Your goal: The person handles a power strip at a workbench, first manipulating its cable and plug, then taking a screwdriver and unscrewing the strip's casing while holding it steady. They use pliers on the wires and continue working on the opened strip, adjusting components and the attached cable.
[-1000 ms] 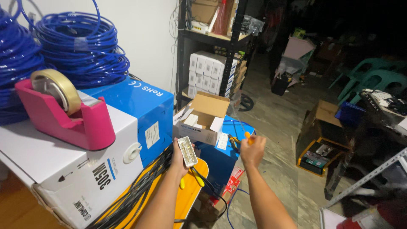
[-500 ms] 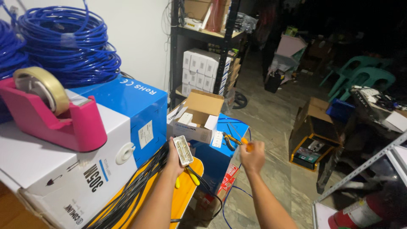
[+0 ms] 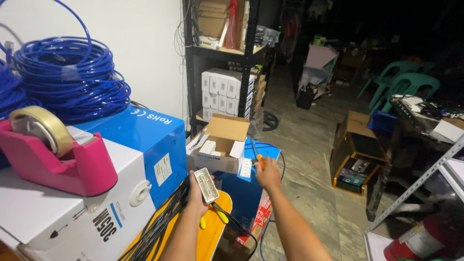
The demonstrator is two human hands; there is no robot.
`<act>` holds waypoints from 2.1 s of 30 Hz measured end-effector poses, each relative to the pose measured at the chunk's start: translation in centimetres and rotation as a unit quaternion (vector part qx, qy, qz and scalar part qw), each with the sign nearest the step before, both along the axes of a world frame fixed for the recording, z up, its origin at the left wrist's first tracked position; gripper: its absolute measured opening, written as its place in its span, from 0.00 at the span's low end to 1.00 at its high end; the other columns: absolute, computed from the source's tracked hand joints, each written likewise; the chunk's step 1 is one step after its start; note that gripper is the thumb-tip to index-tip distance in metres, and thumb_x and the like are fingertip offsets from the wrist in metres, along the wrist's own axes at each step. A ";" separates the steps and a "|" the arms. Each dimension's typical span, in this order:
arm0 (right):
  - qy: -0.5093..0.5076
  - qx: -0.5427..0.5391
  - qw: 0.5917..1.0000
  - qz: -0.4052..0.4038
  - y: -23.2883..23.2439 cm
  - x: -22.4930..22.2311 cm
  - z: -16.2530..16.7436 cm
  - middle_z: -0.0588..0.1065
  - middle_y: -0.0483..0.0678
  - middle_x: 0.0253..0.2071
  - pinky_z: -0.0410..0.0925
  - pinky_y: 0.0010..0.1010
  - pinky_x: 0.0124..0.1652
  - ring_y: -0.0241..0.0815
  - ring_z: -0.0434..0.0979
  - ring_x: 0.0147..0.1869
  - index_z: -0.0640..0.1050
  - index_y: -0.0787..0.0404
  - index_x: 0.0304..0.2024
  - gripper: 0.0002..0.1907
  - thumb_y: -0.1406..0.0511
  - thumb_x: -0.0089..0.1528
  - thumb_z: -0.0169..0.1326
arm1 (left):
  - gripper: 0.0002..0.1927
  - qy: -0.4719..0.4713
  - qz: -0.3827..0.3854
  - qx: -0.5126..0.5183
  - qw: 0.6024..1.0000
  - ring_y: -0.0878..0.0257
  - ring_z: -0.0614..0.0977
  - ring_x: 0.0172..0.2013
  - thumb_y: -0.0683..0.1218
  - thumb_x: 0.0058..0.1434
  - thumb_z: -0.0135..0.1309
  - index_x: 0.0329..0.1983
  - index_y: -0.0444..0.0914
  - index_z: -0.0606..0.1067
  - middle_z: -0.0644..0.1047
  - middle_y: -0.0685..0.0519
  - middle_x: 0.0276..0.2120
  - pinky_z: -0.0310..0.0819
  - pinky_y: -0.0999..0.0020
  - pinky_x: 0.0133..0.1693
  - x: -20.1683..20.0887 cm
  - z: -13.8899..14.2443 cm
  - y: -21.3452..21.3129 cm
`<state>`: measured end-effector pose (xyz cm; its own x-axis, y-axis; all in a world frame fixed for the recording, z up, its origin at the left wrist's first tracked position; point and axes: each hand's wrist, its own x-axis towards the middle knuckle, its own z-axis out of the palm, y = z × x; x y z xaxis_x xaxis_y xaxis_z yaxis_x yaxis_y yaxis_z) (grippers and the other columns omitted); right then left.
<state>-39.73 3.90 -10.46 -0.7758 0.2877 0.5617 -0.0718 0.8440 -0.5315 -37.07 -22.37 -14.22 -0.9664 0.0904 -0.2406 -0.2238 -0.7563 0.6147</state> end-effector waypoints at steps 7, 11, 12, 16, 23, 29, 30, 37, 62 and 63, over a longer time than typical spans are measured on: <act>-0.034 -0.232 0.971 0.054 3.0 -1.1 -0.6 0.81 0.56 0.44 0.71 0.39 0.50 0.51 0.82 0.49 0.77 0.62 0.49 0.20 0.54 0.67 0.48 | 0.37 0.002 -0.017 -0.014 1.000 0.58 0.77 0.36 0.74 0.68 0.27 0.49 0.43 0.75 0.78 0.52 0.39 0.74 0.58 0.37 -0.2 -0.4 0.0; -0.002 -0.192 0.981 0.021 3.3 -0.7 0.2 0.80 0.58 0.44 0.69 0.41 0.49 0.55 0.80 0.49 0.78 0.63 0.47 0.19 0.55 0.69 0.48 | 0.38 -0.011 -0.025 -0.021 0.999 0.59 0.77 0.36 0.74 0.68 0.27 0.48 0.42 0.75 0.77 0.52 0.37 0.75 0.58 0.36 -0.3 -0.5 -0.1; 0.039 -0.137 0.990 0.001 2.8 -0.4 0.6 0.79 0.58 0.44 0.68 0.43 0.49 0.57 0.78 0.50 0.79 0.63 0.47 0.17 0.57 0.69 0.49 | 0.39 -0.014 -0.027 -0.025 0.999 0.59 0.77 0.35 0.75 0.68 0.27 0.48 0.42 0.75 0.77 0.52 0.37 0.75 0.58 0.36 -0.3 -0.5 -0.1; 0.196 0.018 0.980 0.024 -0.8 1.5 2.8 0.78 0.57 0.39 0.68 0.44 0.49 0.58 0.76 0.48 0.78 0.62 0.40 0.07 0.65 0.64 0.57 | 0.39 -0.002 -0.024 -0.022 0.999 0.59 0.78 0.36 0.74 0.68 0.28 0.47 0.41 0.76 0.77 0.52 0.37 0.75 0.59 0.37 -0.4 -0.4 -0.1; 0.003 -0.057 0.928 0.368 -9.2 4.5 4.3 0.77 0.50 0.40 0.71 0.34 0.44 0.46 0.78 0.44 0.83 0.60 0.42 0.10 0.68 0.58 0.61 | 0.42 -0.004 -0.035 -0.014 0.999 0.58 0.79 0.40 0.75 0.68 0.27 0.53 0.38 0.75 0.78 0.50 0.41 0.76 0.59 0.41 -0.3 -0.2 0.0; -0.068 -0.126 0.921 0.361 -11.8 6.0 3.2 0.77 0.49 0.38 0.72 0.30 0.43 0.43 0.78 0.41 0.83 0.58 0.44 0.11 0.68 0.59 0.62 | 0.40 -0.007 -0.038 0.025 0.999 0.57 0.80 0.49 0.74 0.67 0.26 0.60 0.42 0.72 0.79 0.49 0.50 0.76 0.58 0.48 0.0 0.1 0.1; -0.064 -0.134 0.924 0.354 -12.0 6.2 3.0 0.76 0.49 0.38 0.71 0.30 0.43 0.43 0.78 0.41 0.83 0.58 0.45 0.11 0.68 0.59 0.62 | 0.40 -0.014 -0.042 0.027 0.999 0.56 0.81 0.50 0.74 0.67 0.25 0.60 0.43 0.72 0.79 0.49 0.51 0.76 0.58 0.49 0.0 0.2 0.1; 0.019 -0.065 0.948 0.311 -12.8 7.5 2.7 0.77 0.51 0.41 0.72 0.33 0.43 0.50 0.80 0.43 0.82 0.60 0.43 0.09 0.70 0.59 0.60 | 0.41 -0.017 -0.042 0.015 0.999 0.56 0.81 0.49 0.74 0.68 0.26 0.59 0.40 0.73 0.79 0.49 0.50 0.76 0.58 0.50 0.3 0.5 0.2; -0.095 -0.114 0.975 0.165 -12.4 6.3 -0.2 0.78 0.58 0.36 0.72 0.42 0.41 0.57 0.81 0.41 0.79 0.62 0.30 0.11 0.61 0.57 0.64 | 0.45 -0.012 -0.086 -0.001 0.996 0.54 0.81 0.45 0.76 0.67 0.28 0.55 0.33 0.74 0.80 0.46 0.47 0.76 0.57 0.49 2.1 0.7 1.1; -0.087 -0.117 0.976 0.163 -12.2 6.4 -0.5 0.78 0.59 0.35 0.72 0.43 0.40 0.59 0.80 0.41 0.78 0.62 0.30 0.11 0.62 0.56 0.65 | 0.45 -0.019 -0.091 0.000 0.996 0.53 0.81 0.45 0.76 0.67 0.28 0.54 0.34 0.74 0.80 0.46 0.46 0.76 0.56 0.48 2.2 0.7 1.3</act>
<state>-33.32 -8.27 -11.00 -0.9254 0.1137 0.3614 -0.2080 0.6447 -0.7356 -34.89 -21.03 -13.54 -0.9241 0.2634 -0.2770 -0.3806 -0.7016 0.6025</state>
